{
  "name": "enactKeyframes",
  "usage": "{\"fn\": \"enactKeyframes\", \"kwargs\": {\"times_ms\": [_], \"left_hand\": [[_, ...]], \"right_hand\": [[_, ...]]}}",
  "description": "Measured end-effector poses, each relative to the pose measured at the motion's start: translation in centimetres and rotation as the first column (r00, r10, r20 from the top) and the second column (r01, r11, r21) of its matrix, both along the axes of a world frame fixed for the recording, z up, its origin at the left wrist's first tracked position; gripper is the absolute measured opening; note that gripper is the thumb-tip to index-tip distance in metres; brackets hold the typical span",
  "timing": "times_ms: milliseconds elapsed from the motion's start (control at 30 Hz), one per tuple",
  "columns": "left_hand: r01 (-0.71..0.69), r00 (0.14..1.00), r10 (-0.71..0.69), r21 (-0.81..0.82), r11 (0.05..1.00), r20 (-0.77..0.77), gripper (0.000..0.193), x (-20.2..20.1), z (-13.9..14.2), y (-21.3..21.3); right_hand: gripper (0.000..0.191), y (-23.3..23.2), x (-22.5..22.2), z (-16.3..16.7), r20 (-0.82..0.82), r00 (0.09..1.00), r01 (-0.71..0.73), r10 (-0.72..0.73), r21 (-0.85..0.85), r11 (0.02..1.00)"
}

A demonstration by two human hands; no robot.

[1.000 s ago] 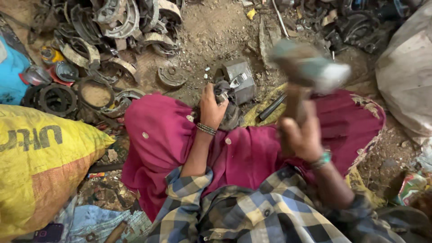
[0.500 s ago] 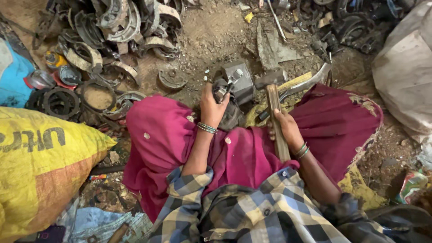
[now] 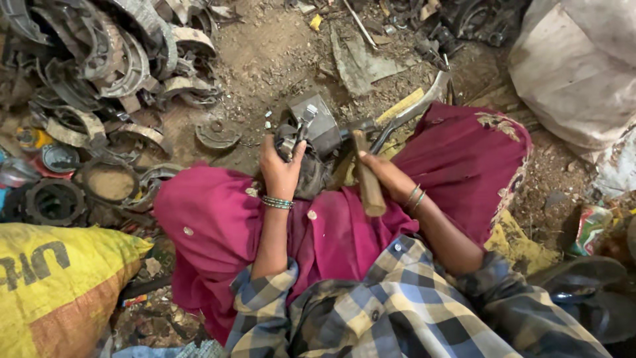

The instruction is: The person sits on the ground in a scrap yard and hammers metal parts against a small anvil block to break or flatten them. They hold each piece on the anvil, strike it with a hammer, use a punch tool on some pieces, and set worked pieces aside among the surrounding scrap.

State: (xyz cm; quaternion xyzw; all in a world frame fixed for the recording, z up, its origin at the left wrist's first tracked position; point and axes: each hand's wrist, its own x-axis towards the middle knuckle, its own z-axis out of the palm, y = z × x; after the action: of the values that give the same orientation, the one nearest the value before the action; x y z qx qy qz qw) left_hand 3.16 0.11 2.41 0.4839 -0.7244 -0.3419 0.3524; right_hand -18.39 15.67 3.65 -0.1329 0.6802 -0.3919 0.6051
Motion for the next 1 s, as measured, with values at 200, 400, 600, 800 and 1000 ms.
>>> {"fn": "enactKeyframes", "kwargs": {"times_ms": [200,400,600,800,1000], "left_hand": [[0.014,0.999,-0.015,-0.015,1.000,-0.044,0.056,0.2,1.2,-0.1],[-0.016,0.997,0.018,-0.035,0.999,0.069,0.066,0.3,1.0,-0.3],[-0.006,1.000,0.006,-0.019,1.000,0.023,0.070,0.3,0.3,-0.4],[-0.008,1.000,0.006,0.053,0.999,0.028,0.064,0.4,0.6,-0.3],[-0.008,0.999,0.011,-0.063,0.998,0.036,0.068,0.2,1.7,-0.3]], "right_hand": [[0.054,-0.4,1.8,0.0,-0.690,0.575,-0.471,0.441,0.162,0.867],[0.041,0.3,0.2,3.9,-0.879,0.262,-0.674,0.399,0.129,0.727],[0.037,-2.7,-12.4,9.9,-0.867,-0.055,-0.515,0.495,0.449,0.730],[0.033,-7.1,-25.4,10.7,-0.914,-0.045,-0.291,0.403,0.398,0.870],[0.022,-8.4,-25.5,7.3,-0.520,-0.226,-0.342,0.824,0.834,0.433]]}}
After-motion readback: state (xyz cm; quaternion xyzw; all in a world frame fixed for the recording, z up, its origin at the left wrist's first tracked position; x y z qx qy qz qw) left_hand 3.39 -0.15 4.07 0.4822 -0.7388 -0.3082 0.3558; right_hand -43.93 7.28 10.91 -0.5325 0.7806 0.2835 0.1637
